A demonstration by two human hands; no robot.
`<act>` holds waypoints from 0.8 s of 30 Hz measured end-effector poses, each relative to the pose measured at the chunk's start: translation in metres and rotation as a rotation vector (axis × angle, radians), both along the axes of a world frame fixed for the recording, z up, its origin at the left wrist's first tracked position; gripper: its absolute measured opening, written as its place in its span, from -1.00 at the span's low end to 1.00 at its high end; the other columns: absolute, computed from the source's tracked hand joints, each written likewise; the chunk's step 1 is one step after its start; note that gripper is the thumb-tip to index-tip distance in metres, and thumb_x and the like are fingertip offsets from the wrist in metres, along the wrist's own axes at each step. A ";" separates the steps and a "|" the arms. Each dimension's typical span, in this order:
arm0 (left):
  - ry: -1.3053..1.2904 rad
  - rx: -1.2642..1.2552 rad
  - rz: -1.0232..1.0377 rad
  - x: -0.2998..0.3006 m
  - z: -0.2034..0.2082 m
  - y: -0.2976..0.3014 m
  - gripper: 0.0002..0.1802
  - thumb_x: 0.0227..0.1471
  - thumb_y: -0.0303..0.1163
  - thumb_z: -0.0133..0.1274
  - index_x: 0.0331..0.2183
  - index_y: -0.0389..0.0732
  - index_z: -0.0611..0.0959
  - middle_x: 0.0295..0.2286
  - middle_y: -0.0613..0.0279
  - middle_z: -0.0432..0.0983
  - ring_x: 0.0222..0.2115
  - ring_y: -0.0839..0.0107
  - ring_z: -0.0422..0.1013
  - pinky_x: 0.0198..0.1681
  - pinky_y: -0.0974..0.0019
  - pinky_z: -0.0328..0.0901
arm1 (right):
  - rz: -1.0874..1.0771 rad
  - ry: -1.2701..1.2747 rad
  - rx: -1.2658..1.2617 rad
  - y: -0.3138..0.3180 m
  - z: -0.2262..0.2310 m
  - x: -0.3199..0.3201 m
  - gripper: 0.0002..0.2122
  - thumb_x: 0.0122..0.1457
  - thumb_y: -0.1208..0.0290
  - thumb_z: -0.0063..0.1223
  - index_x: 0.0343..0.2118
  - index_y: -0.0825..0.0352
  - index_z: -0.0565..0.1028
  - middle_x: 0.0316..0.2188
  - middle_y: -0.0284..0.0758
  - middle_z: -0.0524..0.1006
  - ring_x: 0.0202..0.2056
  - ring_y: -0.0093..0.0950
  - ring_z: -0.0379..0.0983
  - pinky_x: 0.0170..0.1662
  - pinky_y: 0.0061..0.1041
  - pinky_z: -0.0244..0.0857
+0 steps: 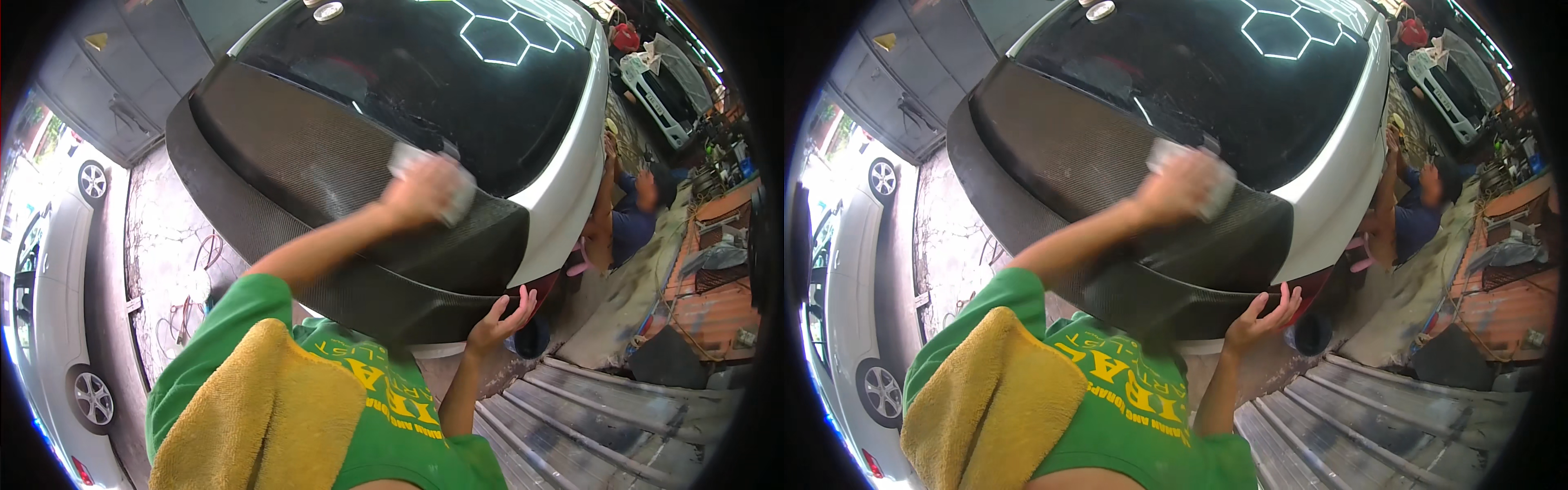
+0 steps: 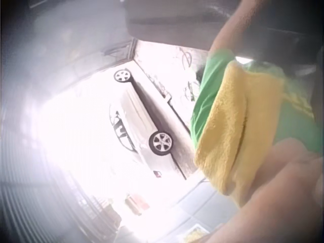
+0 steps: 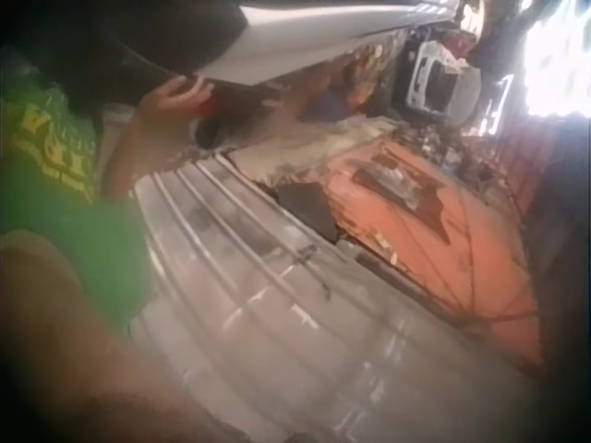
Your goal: The person wipes the rear spoiler and trunk area of a white car using a white cloth. They move around the rear of the vehicle, cleaning the spoiler, trunk lid, and bumper while another person works nearby.
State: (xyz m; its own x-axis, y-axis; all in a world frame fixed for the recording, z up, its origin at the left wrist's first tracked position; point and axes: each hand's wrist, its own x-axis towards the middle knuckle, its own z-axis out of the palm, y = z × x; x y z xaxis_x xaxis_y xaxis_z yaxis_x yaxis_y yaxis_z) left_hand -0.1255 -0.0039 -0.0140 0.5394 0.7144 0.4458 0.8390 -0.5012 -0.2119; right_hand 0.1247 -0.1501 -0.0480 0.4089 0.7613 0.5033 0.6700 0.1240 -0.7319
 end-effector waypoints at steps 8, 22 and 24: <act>-0.223 -0.472 -0.308 0.039 0.012 -0.063 -0.30 0.12 -0.08 0.02 0.24 -0.06 0.27 0.30 -0.01 -0.06 0.30 -0.03 -0.06 0.29 -0.03 0.04 | 0.003 0.085 0.028 0.001 -0.017 0.006 -0.63 0.31 0.44 -0.13 0.12 0.49 0.31 0.19 -0.01 0.26 0.23 -0.16 0.14 0.28 -0.25 -0.04; 0.345 -0.880 1.249 -0.266 0.037 -0.042 -0.78 -0.04 -0.19 0.13 -0.35 -0.02 0.77 -0.37 0.32 0.66 -0.39 0.26 0.58 -0.46 0.07 0.44 | -0.035 0.087 -0.109 0.000 -0.003 0.000 -0.59 0.31 0.34 -0.09 0.14 0.49 0.30 0.18 -0.08 0.29 0.22 -0.22 0.18 0.29 -0.29 -0.03; 0.428 -0.963 0.747 -0.158 0.055 -0.069 -0.84 -0.08 -0.23 0.15 -0.45 0.00 0.76 -0.49 0.37 0.64 -0.44 0.31 0.57 -0.55 0.13 0.38 | -0.034 0.127 -0.133 -0.002 -0.003 0.002 -0.58 0.31 0.35 -0.09 0.17 0.45 0.26 0.22 -0.06 0.24 0.25 -0.20 0.13 0.31 -0.27 -0.05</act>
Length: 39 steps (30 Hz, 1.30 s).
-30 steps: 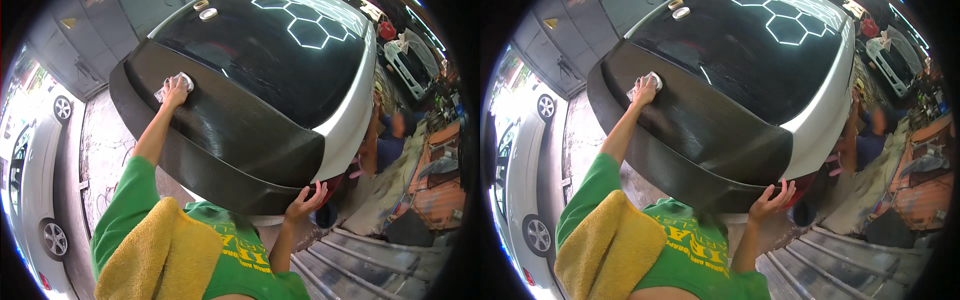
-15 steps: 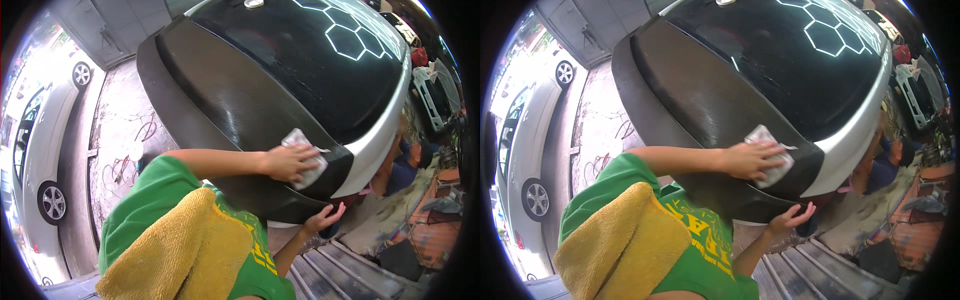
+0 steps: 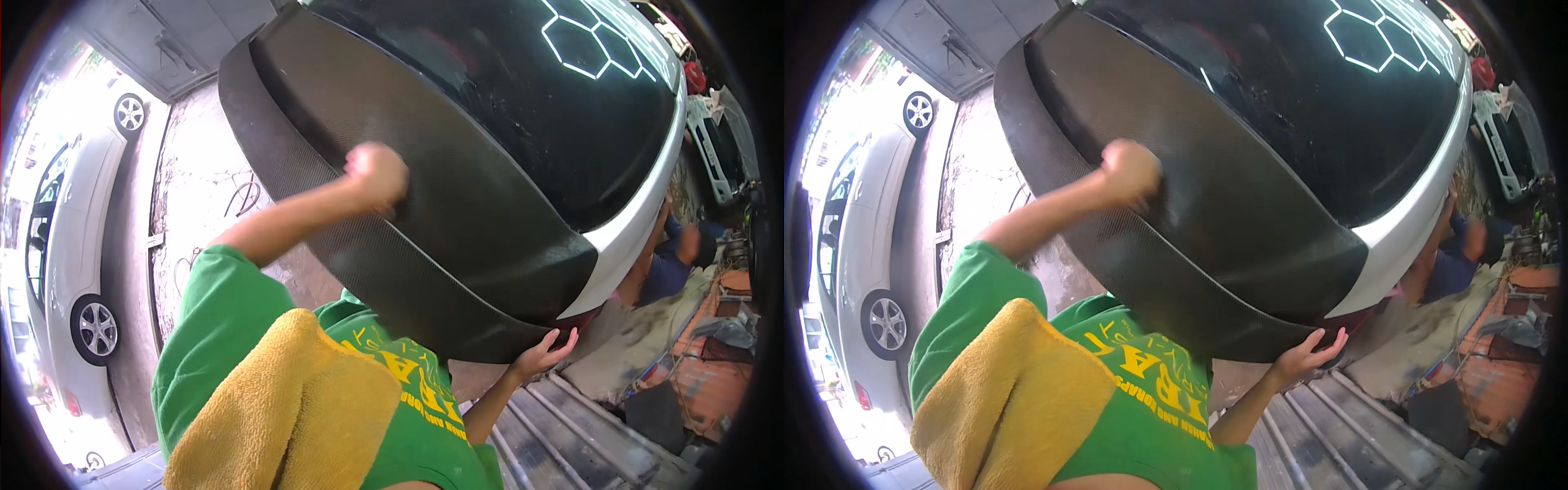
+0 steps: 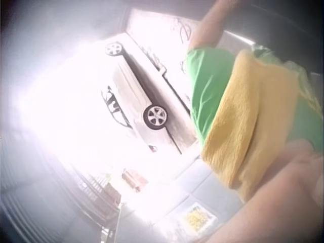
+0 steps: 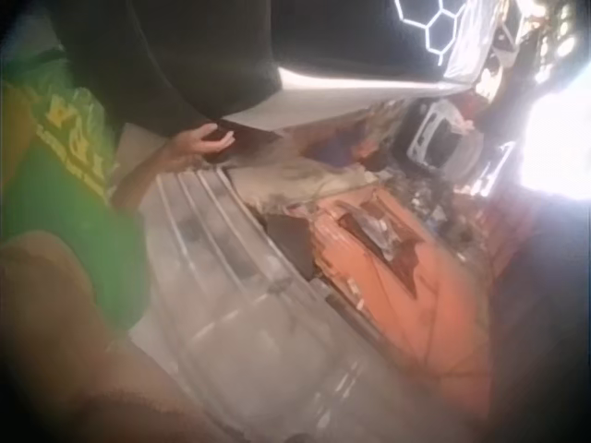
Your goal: The person wipes the rear spoiler and trunk area of a white car using a white cloth. They move around the rear of the vehicle, cleaning the spoiler, trunk lid, and bumper while another person works nearby.
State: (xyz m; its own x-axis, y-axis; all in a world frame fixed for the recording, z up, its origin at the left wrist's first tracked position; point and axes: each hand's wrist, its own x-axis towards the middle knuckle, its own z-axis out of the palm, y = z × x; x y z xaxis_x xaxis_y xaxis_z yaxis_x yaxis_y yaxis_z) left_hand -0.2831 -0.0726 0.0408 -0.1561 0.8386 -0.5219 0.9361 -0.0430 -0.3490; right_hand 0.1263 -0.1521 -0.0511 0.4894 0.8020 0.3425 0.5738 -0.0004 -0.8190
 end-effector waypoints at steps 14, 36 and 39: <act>-0.805 0.806 -0.446 0.052 0.091 -0.011 -0.60 0.01 -0.14 0.12 -0.12 -0.10 0.64 -0.08 -0.04 0.39 0.02 0.02 0.34 -0.01 0.12 0.34 | 0.010 -0.015 -0.011 0.000 -0.012 0.009 -0.59 0.28 0.42 -0.09 0.16 0.47 0.29 0.18 -0.06 0.30 0.21 -0.21 0.19 0.29 -0.28 -0.02; -0.103 0.693 0.923 -0.541 -0.062 0.182 -0.26 0.23 0.11 -0.43 0.34 0.05 -0.04 0.35 0.09 -0.30 0.35 0.01 -0.28 0.29 -0.36 -0.48 | -0.344 -0.396 -0.229 -0.014 -0.048 0.092 -0.52 0.27 0.19 -0.02 0.10 0.49 0.36 0.03 -0.02 0.43 0.00 -0.23 0.39 0.08 -0.33 0.26; -0.040 0.785 0.910 -0.562 -0.062 0.221 -0.28 0.22 0.11 -0.40 0.34 0.16 -0.01 0.36 0.16 -0.32 0.35 0.04 -0.28 0.30 -0.33 -0.46 | -0.388 -0.395 -0.292 -0.012 -0.047 0.087 -0.52 0.27 0.19 -0.02 0.10 0.49 0.36 0.02 -0.02 0.44 -0.01 -0.23 0.40 0.07 -0.33 0.27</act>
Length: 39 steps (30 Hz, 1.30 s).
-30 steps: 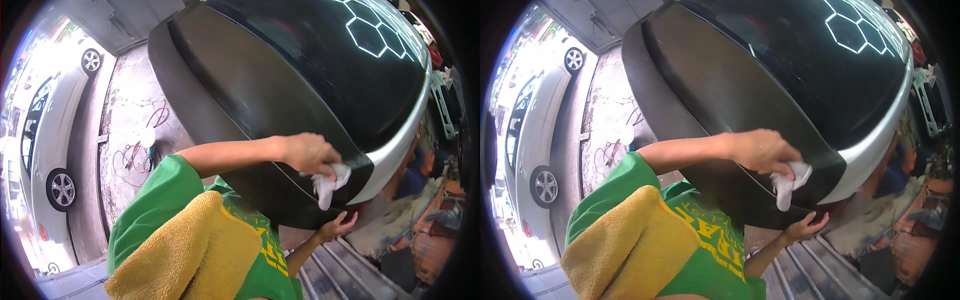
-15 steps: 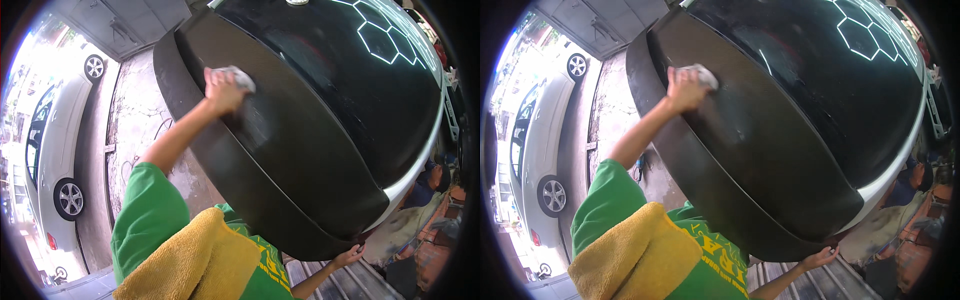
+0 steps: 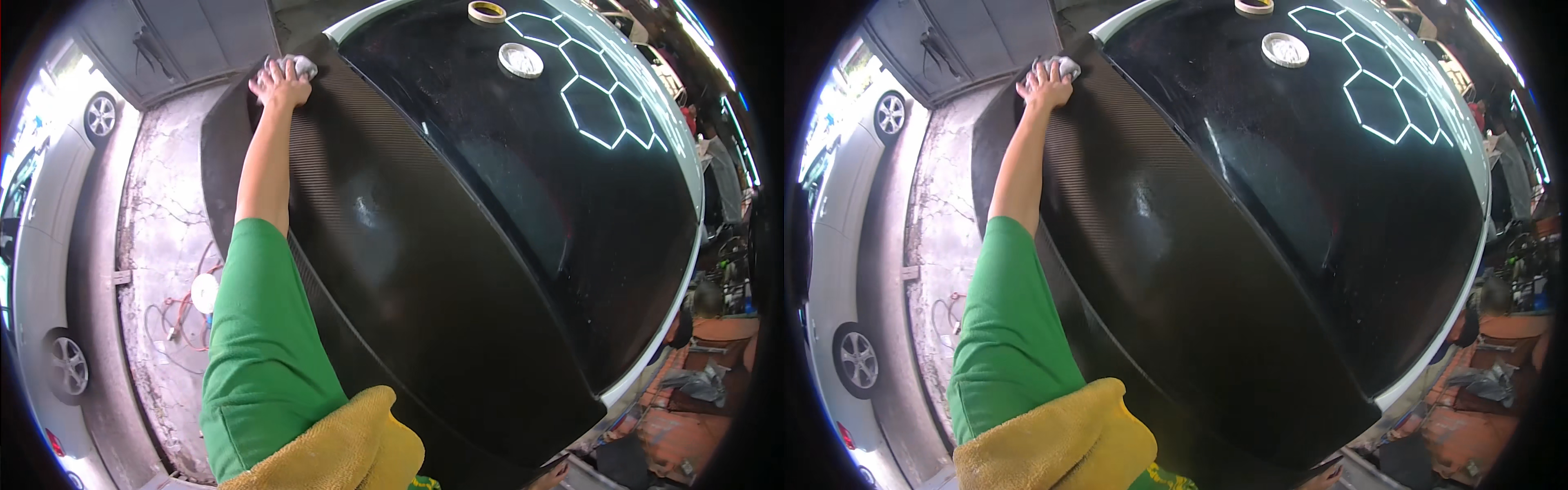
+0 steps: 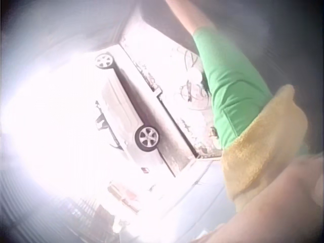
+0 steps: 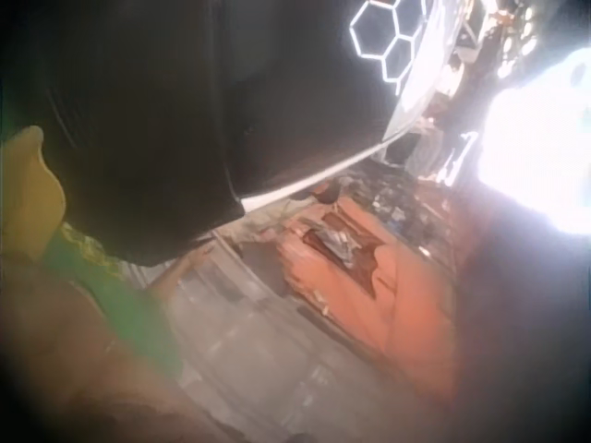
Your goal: The person wipes the rear spoiler and trunk area of a white car using a white cloth. They move around the rear of the vehicle, cleaning the spoiler, trunk lid, and bumper while another person works nearby.
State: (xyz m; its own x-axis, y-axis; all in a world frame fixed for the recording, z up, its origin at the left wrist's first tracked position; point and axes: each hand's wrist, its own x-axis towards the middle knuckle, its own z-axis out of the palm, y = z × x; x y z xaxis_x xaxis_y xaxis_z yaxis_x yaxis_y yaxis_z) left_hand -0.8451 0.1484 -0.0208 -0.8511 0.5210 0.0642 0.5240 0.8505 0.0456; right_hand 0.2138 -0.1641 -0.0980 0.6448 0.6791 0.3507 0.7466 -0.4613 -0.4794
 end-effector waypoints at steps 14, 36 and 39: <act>0.082 -0.172 -0.523 0.123 0.014 -0.002 -0.29 0.20 -0.01 -0.30 0.30 -0.07 0.13 0.32 -0.04 -0.11 0.31 -0.14 -0.13 0.31 -0.14 -0.16 | -0.054 0.306 0.146 0.004 -0.019 0.006 -0.56 0.25 0.25 0.00 0.07 0.50 0.38 -0.04 -0.06 0.50 -0.08 -0.24 0.47 0.02 -0.35 0.34; 0.120 0.109 -1.568 0.852 0.031 -0.213 -0.36 0.08 -0.03 -0.02 0.20 0.09 0.37 0.27 -0.07 0.01 0.22 -0.29 0.01 0.26 -0.22 -0.06 | 0.204 0.524 0.512 -0.096 -0.077 -0.050 -0.53 0.14 0.43 0.09 0.12 0.42 0.32 0.12 -0.08 0.35 0.16 -0.16 0.23 0.25 -0.25 0.04; 0.385 -0.070 -1.693 0.887 0.014 -0.201 -0.44 0.00 -0.12 0.05 0.07 0.01 0.54 0.27 0.14 0.08 0.30 -0.18 -0.16 0.25 -0.30 -0.07 | 0.092 0.749 0.385 -0.184 -0.150 -0.031 -0.54 0.15 0.43 0.05 0.14 0.39 0.32 0.13 -0.12 0.35 0.16 -0.20 0.24 0.25 -0.27 0.06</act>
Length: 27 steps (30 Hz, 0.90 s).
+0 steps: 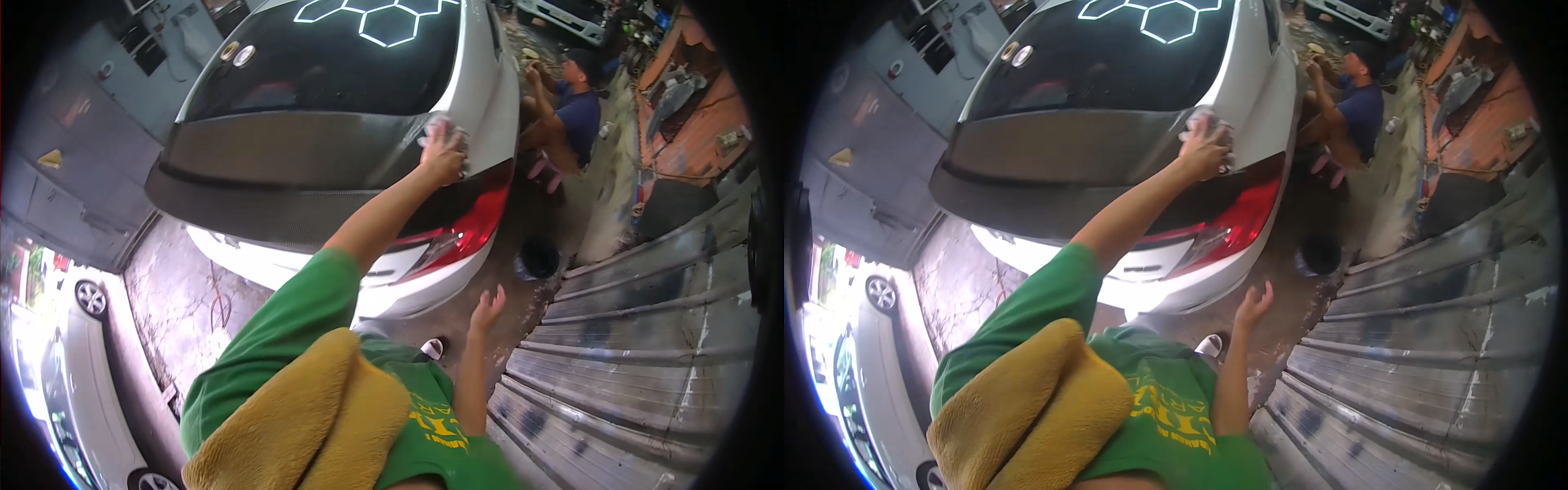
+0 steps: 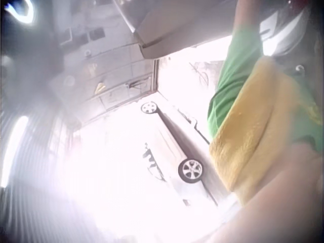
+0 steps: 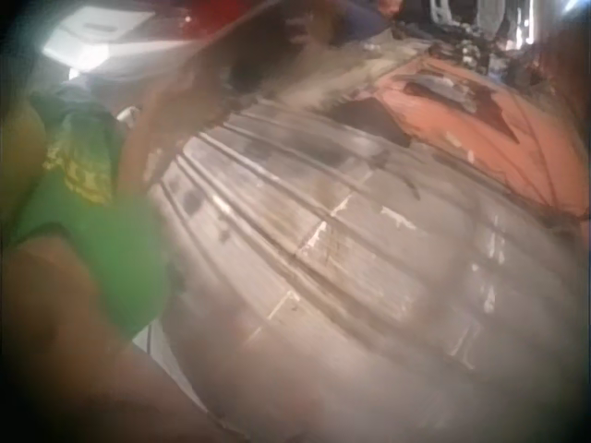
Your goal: The person wipes the rear spoiler and trunk area of a white car using a white cloth. They move around the rear of the vehicle, cleaning the spoiler, trunk lid, and bumper while another person works nearby.
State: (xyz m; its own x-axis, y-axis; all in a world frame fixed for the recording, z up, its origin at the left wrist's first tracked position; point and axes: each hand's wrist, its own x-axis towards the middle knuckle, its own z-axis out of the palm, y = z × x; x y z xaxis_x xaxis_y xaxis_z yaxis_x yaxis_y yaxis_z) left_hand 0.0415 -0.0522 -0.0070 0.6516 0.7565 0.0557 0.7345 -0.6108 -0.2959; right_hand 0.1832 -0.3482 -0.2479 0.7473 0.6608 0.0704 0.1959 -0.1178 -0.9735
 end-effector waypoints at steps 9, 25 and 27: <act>-0.306 -0.121 -0.054 0.044 -0.044 -0.059 -0.73 -0.05 -0.34 0.10 -0.23 0.04 0.72 0.04 0.26 0.41 0.17 0.26 0.22 0.22 0.08 0.12 | 0.064 0.242 -0.554 -0.185 -0.075 0.070 -0.58 0.15 0.42 0.08 0.10 0.35 0.39 0.05 -0.15 0.44 0.06 -0.30 0.37 0.12 -0.37 0.22; -0.844 0.237 0.272 -0.314 -0.013 -0.261 -0.62 -0.12 -0.73 0.00 -0.21 -0.20 0.60 0.05 0.06 0.43 0.12 0.02 0.29 0.19 0.06 0.18 | 0.433 0.175 -0.531 -0.181 -0.206 0.149 -0.62 0.18 0.37 0.08 0.06 0.33 0.42 -0.18 -0.34 0.49 -0.26 -0.60 0.39 -0.20 -0.52 0.34; -1.623 -0.153 0.410 -0.350 -0.023 -0.241 -0.68 0.05 -0.61 -0.11 -0.17 -0.19 0.61 -0.02 0.04 0.48 0.00 0.04 0.39 0.10 0.09 0.24 | 0.437 0.114 -0.486 -0.208 -0.217 0.154 -0.62 0.18 0.35 0.07 0.05 0.34 0.42 -0.18 -0.34 0.49 -0.27 -0.60 0.40 -0.20 -0.53 0.34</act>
State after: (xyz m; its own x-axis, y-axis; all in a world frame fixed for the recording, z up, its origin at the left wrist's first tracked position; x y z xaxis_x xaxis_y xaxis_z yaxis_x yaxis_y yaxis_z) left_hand -0.3080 -0.2927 -0.0304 -0.2299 0.9117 0.3405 0.3059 -0.2645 0.9146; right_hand 0.3368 -0.5561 -0.4650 0.3888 0.8413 -0.3757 0.2243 -0.4819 -0.8471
